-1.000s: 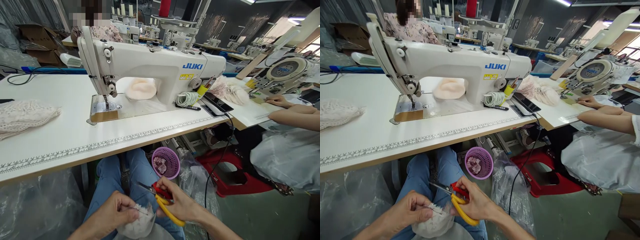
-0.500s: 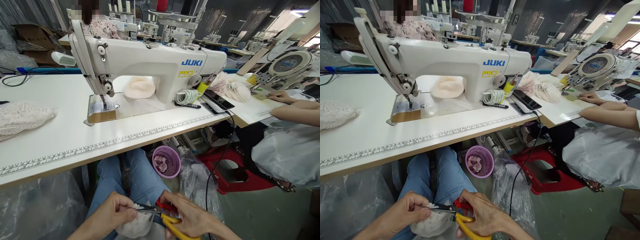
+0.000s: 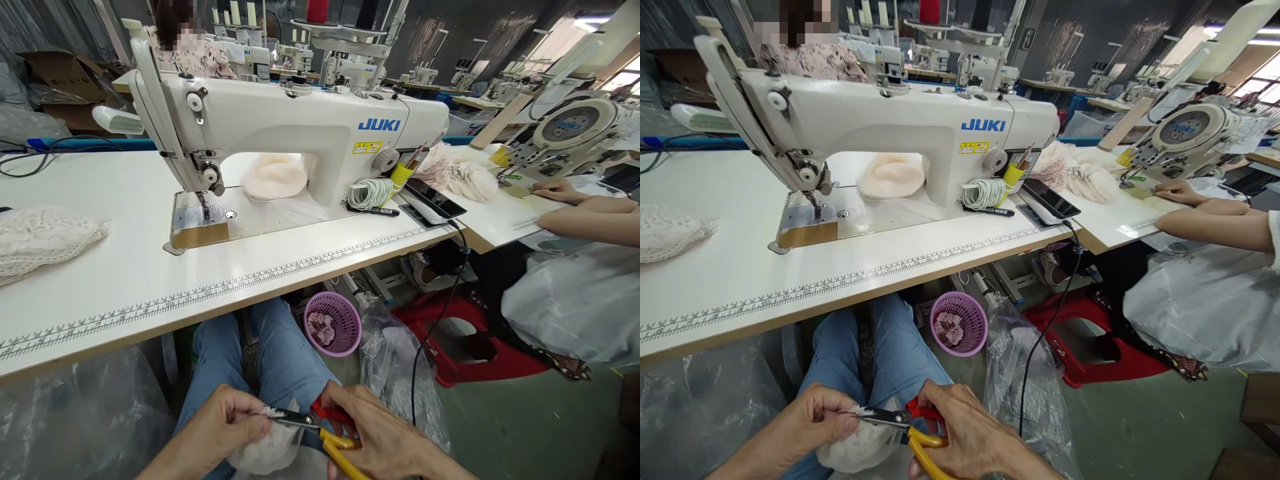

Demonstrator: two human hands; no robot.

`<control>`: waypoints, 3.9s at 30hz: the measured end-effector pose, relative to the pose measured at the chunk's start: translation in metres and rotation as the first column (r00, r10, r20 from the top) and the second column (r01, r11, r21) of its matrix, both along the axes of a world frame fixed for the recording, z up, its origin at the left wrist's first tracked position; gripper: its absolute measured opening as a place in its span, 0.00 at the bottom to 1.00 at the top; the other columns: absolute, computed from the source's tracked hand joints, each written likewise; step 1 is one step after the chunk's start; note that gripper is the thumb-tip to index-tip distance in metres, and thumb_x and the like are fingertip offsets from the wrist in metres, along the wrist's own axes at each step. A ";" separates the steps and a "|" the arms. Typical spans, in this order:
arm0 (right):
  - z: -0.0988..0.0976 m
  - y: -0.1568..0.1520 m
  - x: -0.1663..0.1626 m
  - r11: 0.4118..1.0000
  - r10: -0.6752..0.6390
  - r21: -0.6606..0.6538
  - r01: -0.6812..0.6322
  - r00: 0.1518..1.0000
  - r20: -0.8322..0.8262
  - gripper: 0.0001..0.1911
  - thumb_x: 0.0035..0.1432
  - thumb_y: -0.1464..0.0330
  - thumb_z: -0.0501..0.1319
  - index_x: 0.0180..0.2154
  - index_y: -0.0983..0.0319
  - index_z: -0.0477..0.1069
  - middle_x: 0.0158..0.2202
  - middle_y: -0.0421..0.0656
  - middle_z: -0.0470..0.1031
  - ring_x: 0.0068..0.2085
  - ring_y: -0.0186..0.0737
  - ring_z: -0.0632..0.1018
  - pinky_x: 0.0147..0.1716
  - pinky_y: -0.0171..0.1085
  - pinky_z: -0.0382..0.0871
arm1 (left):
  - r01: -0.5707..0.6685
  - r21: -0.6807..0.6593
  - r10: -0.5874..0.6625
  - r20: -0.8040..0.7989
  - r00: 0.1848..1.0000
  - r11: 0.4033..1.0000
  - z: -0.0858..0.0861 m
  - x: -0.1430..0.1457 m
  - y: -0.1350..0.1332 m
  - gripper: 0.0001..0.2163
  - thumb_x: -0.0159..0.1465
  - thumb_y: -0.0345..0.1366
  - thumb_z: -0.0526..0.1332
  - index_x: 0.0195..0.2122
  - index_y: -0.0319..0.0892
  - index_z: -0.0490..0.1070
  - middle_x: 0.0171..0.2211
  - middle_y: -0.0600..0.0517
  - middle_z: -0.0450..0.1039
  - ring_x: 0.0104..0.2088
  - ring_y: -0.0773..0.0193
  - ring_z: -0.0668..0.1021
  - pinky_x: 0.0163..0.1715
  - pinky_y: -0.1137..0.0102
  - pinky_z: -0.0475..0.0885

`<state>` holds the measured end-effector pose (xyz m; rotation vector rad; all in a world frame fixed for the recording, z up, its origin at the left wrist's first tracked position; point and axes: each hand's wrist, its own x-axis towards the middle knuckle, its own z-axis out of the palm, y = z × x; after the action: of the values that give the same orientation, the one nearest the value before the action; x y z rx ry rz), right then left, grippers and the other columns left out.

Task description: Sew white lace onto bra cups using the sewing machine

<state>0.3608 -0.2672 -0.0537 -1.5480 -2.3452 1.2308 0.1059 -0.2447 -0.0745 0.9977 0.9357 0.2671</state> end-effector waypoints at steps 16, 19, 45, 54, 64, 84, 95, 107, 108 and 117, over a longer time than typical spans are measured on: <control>-0.005 0.002 -0.004 0.996 -0.033 -0.079 0.029 0.998 -0.057 0.20 0.39 0.60 0.71 0.28 0.60 0.61 0.20 0.32 0.53 0.21 0.29 0.57 0.18 0.29 0.49 | -0.024 -0.002 0.024 -0.008 1.000 1.000 0.009 0.002 0.004 0.23 0.52 0.54 0.64 0.23 0.33 0.75 0.16 0.58 0.49 0.19 0.72 0.50 0.20 0.70 0.43; -0.008 0.000 -0.004 0.999 -0.031 -0.041 0.029 0.999 -0.042 0.19 0.40 0.59 0.69 0.28 0.59 0.62 0.19 0.33 0.53 0.21 0.30 0.58 0.19 0.30 0.50 | -0.015 0.017 0.015 -0.014 1.000 1.000 0.009 0.001 0.002 0.23 0.52 0.54 0.64 0.23 0.33 0.76 0.15 0.59 0.49 0.19 0.72 0.50 0.20 0.70 0.43; -0.035 -0.012 0.003 0.995 -0.095 -0.006 0.095 0.993 -0.074 0.24 0.41 0.51 0.67 0.31 0.59 0.61 0.19 0.32 0.54 0.22 0.31 0.57 0.21 0.30 0.51 | -0.014 -0.033 0.012 -0.052 0.999 0.999 0.011 0.007 0.003 0.25 0.46 0.56 0.67 0.28 0.33 0.79 0.19 0.51 0.65 0.22 0.68 0.62 0.22 0.72 0.54; -0.025 -0.010 0.001 0.996 -0.023 0.086 0.024 1.000 -0.008 0.26 0.39 0.47 0.67 0.32 0.59 0.65 0.20 0.33 0.57 0.22 0.31 0.60 0.23 0.30 0.55 | 0.014 0.007 -0.013 -0.105 0.994 1.000 0.013 0.008 0.004 0.22 0.46 0.53 0.68 0.21 0.34 0.76 0.15 0.58 0.52 0.20 0.72 0.53 0.20 0.72 0.44; -0.027 -0.009 0.002 0.996 0.019 0.084 -0.020 1.000 0.017 0.27 0.42 0.45 0.63 0.33 0.59 0.64 0.20 0.32 0.56 0.21 0.30 0.59 0.22 0.30 0.51 | 0.038 0.029 -0.035 -0.116 0.993 0.999 0.003 0.004 0.002 0.23 0.49 0.54 0.66 0.24 0.33 0.77 0.15 0.58 0.52 0.19 0.72 0.53 0.19 0.72 0.44; -0.039 -0.011 0.005 0.996 0.035 0.088 -0.033 0.999 -0.024 0.26 0.41 0.48 0.66 0.32 0.60 0.63 0.19 0.31 0.52 0.19 0.28 0.55 0.20 0.30 0.46 | 0.030 0.001 -0.029 -0.116 0.993 1.000 0.007 0.006 0.001 0.22 0.50 0.53 0.66 0.24 0.34 0.77 0.15 0.59 0.49 0.19 0.72 0.50 0.20 0.71 0.43; -0.040 -0.012 0.001 0.992 0.013 0.129 -0.009 1.000 -0.029 0.24 0.46 0.47 0.63 0.29 0.60 0.61 0.19 0.31 0.51 0.20 0.28 0.55 0.20 0.31 0.46 | 0.019 -0.003 -0.019 -0.129 0.991 1.000 0.008 0.008 0.001 0.23 0.49 0.54 0.65 0.24 0.33 0.77 0.15 0.58 0.52 0.20 0.71 0.52 0.20 0.72 0.45; -0.034 0.000 0.012 0.955 -0.192 0.207 0.211 0.975 -0.108 0.20 0.51 0.53 0.62 0.29 0.60 0.58 0.20 0.32 0.53 0.22 0.30 0.55 0.21 0.30 0.50 | -0.055 -0.068 0.050 -0.065 0.997 0.996 0.001 0.003 0.001 0.26 0.47 0.56 0.66 0.35 0.35 0.78 0.20 0.49 0.71 0.21 0.68 0.66 0.22 0.73 0.59; -0.029 0.005 0.015 0.950 -0.217 0.203 0.237 0.969 -0.116 0.19 0.52 0.54 0.62 0.30 0.60 0.58 0.20 0.32 0.54 0.22 0.30 0.56 0.21 0.30 0.51 | -0.066 -0.076 0.061 -0.065 0.996 0.995 0.001 0.003 0.001 0.27 0.47 0.55 0.67 0.36 0.35 0.78 0.21 0.49 0.71 0.21 0.68 0.66 0.23 0.74 0.59; 0.037 0.041 0.030 0.955 -0.151 0.255 0.151 0.988 -0.017 0.13 0.52 0.72 0.58 0.42 0.60 0.63 0.31 0.38 0.68 0.28 0.33 0.67 0.29 0.31 0.58 | -0.105 -0.027 0.104 -0.052 0.993 0.994 -0.004 -0.004 0.001 0.23 0.45 0.53 0.70 0.29 0.37 0.78 0.23 0.50 0.75 0.27 0.62 0.73 0.28 0.71 0.65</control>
<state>0.3906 -0.2261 -0.0162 -1.6044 -2.2317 0.8548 0.1015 -0.2433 -0.0781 0.9332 1.0371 0.3163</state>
